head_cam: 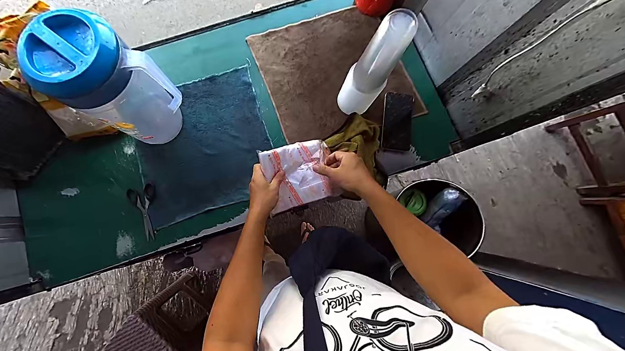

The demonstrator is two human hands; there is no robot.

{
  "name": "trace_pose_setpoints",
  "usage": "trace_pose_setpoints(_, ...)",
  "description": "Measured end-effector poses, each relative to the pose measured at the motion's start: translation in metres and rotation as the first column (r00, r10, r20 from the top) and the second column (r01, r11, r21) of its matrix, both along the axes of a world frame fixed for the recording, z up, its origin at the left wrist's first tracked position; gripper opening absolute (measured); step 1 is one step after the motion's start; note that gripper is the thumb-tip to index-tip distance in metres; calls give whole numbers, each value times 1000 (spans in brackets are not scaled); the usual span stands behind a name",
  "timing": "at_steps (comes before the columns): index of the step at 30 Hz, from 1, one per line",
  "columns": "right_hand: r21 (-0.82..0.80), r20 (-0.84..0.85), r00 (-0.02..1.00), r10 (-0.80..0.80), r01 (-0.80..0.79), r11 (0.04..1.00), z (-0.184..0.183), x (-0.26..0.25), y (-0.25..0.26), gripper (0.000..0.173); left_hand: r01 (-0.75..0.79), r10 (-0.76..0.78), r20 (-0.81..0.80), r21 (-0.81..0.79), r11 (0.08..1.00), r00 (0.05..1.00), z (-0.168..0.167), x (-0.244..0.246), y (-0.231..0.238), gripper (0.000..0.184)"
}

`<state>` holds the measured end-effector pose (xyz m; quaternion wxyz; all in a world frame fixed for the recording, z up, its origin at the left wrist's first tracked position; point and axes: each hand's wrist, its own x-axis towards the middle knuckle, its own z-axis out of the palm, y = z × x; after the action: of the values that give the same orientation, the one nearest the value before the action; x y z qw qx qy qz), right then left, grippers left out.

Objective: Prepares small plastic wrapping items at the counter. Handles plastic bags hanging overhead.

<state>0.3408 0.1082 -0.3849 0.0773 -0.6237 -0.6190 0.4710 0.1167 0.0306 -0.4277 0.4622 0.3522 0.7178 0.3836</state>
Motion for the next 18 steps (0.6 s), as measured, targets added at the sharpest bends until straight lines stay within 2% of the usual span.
trace_pose_setpoints(2,36,15,998,66,-66,997,4,-2,-6,33,-49,47,76,23,999,996,3,1,-10,50)
trace_pose_setpoints(4,150,3,989,145,-144,978,6,-7,-4,24,-78,77,59,8,997,995,13,3,-18,52)
trace_pose_setpoints(6,205,-117,978,171,-144,968,12,-12,-6,21,-125,125,33,-9,992,992,15,3,-23,55)
trace_pose_setpoints(7,149,-234,962,143,-110,983,16,-16,-8,19,-153,154,33,-12,988,988,15,2,-24,56)
trace_pose_setpoints(8,10,-385,920,76,-78,997,20,-20,-7,16,-180,180,40,-10,984,983,15,2,-25,57)
trace_pose_setpoints(9,-199,-532,844,-63,-52,979,21,-23,-6,14,-201,201,51,-5,980,978,15,1,-26,58)
trace_pose_setpoints(10,-399,-599,765,-236,-30,916,20,-26,-4,18,-215,215,63,4,977,975,16,-1,-27,58)
trace_pose_setpoints(11,-520,-593,721,-360,-1,854,17,-29,-2,20,-225,223,74,21,974,972,16,-4,-28,58)
trace_pose_setpoints(12,-562,-571,720,-394,7,827,12,-30,0,21,-232,227,87,42,972,970,17,-7,-30,58)
trace_pose_setpoints(16,-452,-462,861,-212,-23,892,3,-45,-2,32,-209,193,136,121,970,972,18,-14,-37,52)
trace_pose_setpoints(18,-414,-407,900,-156,-29,910,4,-53,-4,25,-198,179,133,146,969,975,20,-15,-40,50)
